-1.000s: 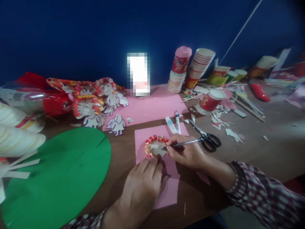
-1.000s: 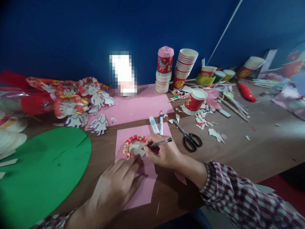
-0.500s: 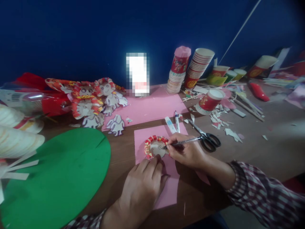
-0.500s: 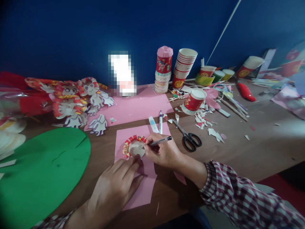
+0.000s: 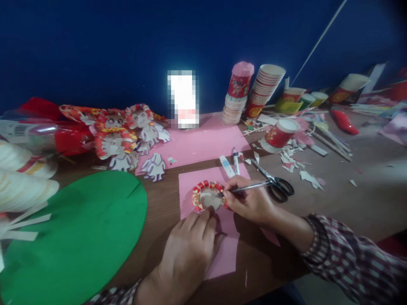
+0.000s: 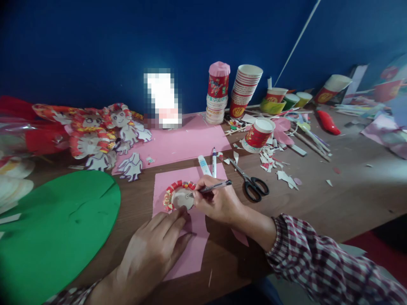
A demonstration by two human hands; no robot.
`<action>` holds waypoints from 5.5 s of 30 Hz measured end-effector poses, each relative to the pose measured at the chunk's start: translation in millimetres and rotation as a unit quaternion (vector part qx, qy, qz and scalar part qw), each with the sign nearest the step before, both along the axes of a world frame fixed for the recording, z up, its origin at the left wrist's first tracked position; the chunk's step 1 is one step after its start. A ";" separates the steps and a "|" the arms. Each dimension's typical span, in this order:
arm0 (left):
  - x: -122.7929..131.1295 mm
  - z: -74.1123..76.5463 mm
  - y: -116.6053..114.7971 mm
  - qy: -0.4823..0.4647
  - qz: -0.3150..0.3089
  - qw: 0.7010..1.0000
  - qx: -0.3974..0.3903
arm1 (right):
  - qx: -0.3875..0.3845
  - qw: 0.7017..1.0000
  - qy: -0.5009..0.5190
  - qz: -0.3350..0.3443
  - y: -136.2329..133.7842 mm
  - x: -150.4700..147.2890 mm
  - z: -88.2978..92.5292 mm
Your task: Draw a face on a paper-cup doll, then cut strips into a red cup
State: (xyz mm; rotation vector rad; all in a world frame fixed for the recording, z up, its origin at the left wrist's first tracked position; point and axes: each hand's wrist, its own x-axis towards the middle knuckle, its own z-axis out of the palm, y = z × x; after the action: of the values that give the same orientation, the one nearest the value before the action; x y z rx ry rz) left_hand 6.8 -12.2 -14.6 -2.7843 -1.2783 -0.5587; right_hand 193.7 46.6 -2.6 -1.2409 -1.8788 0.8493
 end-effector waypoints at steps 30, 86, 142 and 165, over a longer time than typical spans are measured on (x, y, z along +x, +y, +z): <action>-0.5 -1.8 0.1 -0.002 0.002 1.000 0.006 | -0.025 1.000 -0.002 0.016 0.5 0.4 1.6; 2.1 3.2 0.4 -0.027 0.012 0.999 -0.040 | 0.003 1.000 -0.001 0.029 6.8 -18.4 4.6; -0.1 3.5 0.8 -0.017 0.005 0.999 -0.038 | 0.038 0.997 -0.025 0.062 10.4 -18.1 -10.5; -0.7 3.5 -0.9 -0.018 0.004 0.998 -0.055 | 0.031 0.997 -0.017 0.069 10.9 -15.3 -14.0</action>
State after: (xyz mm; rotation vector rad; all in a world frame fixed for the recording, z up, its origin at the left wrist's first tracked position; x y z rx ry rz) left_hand 6.1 -13.0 -11.1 -2.8685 -1.3661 -0.5576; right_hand 178.4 57.4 -16.6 -1.1049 -2.0208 0.8393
